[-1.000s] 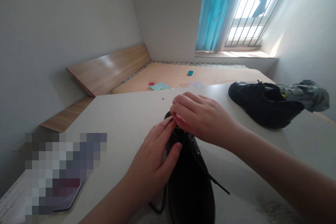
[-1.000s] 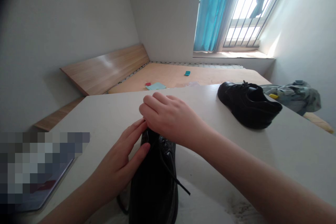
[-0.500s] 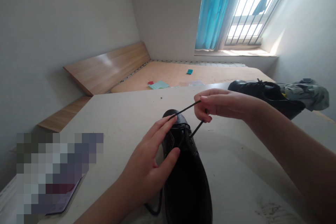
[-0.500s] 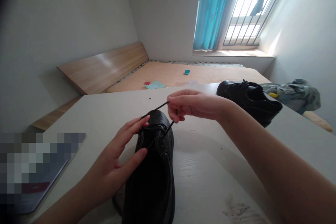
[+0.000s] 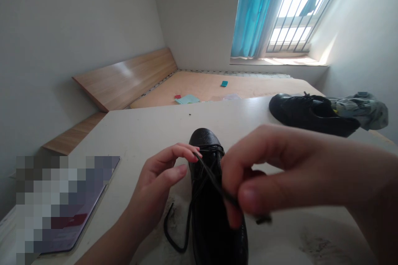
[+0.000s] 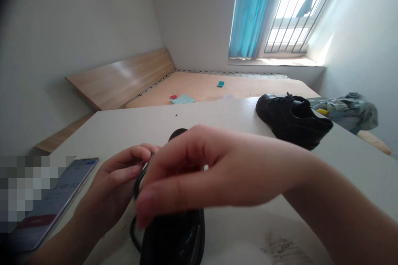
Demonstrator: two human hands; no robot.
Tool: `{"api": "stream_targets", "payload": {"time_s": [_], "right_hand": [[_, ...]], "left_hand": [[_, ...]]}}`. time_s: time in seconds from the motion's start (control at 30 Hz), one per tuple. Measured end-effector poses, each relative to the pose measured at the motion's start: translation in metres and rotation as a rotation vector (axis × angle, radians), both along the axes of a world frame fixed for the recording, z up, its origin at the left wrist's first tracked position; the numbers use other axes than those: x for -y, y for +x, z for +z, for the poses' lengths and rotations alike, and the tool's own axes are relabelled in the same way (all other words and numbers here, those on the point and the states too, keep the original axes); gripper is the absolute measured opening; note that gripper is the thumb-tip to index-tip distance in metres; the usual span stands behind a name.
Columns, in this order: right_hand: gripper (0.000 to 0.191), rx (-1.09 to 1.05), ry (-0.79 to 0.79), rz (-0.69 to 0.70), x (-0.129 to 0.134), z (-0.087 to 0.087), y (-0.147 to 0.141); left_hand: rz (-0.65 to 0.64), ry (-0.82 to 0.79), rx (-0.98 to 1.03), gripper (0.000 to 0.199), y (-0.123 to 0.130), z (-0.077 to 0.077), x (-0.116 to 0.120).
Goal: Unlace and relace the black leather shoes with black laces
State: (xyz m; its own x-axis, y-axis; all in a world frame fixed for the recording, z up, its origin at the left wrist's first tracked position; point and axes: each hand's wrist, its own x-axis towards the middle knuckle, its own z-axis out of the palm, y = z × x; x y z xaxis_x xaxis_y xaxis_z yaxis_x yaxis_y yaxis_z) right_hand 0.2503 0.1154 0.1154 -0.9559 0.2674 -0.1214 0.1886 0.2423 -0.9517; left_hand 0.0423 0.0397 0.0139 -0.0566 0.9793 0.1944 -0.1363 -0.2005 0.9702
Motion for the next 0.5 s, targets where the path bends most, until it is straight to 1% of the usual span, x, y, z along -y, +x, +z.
{"api": "stream_targets", "payload": {"time_s": [0.03,0.07,0.1,0.13,0.2,0.27,0.3,0.33,0.4,0.47,0.5], "right_hand": [[0.029,0.052,0.023,0.049,0.005,0.0,-0.001],[0.028,0.102,0.083,0.066,0.007,-0.002,-0.002],[0.027,0.146,0.172,0.05,0.007,-0.004,-0.003],[0.027,0.184,0.281,0.004,0.004,-0.007,-0.004],[0.027,0.252,0.517,-0.163,-0.004,-0.015,-0.006],[0.026,0.322,0.708,-0.326,-0.014,-0.023,-0.008],[0.025,0.355,0.757,-0.375,-0.019,-0.026,-0.009],[0.024,0.38,0.768,-0.39,-0.022,-0.029,-0.011],[0.025,0.397,0.719,-0.358,-0.028,-0.034,-0.012],[0.027,0.389,0.668,-0.333,-0.031,-0.038,-0.014],[0.027,0.384,0.656,-0.331,-0.031,-0.04,-0.014]], "left_hand": [[0.006,0.005,0.034,0.015,0.0,0.002,-0.001],[0.015,0.019,0.052,0.021,0.001,0.003,-0.002],[0.022,0.042,0.059,0.027,0.001,0.003,-0.003],[0.027,0.067,0.061,0.033,0.001,0.003,-0.004],[0.034,0.073,0.054,0.039,0.001,0.0,-0.005],[0.029,0.003,0.041,0.04,0.0,-0.003,-0.005],[0.031,-0.042,0.042,0.037,-0.001,-0.005,-0.005],[0.043,-0.083,0.048,0.033,-0.001,-0.006,-0.006],[0.1,-0.118,0.038,0.02,0.0,-0.007,-0.007],[0.18,-0.101,-0.089,0.011,0.001,-0.006,-0.007],[0.208,-0.072,-0.199,0.012,0.002,-0.006,-0.007]]}}
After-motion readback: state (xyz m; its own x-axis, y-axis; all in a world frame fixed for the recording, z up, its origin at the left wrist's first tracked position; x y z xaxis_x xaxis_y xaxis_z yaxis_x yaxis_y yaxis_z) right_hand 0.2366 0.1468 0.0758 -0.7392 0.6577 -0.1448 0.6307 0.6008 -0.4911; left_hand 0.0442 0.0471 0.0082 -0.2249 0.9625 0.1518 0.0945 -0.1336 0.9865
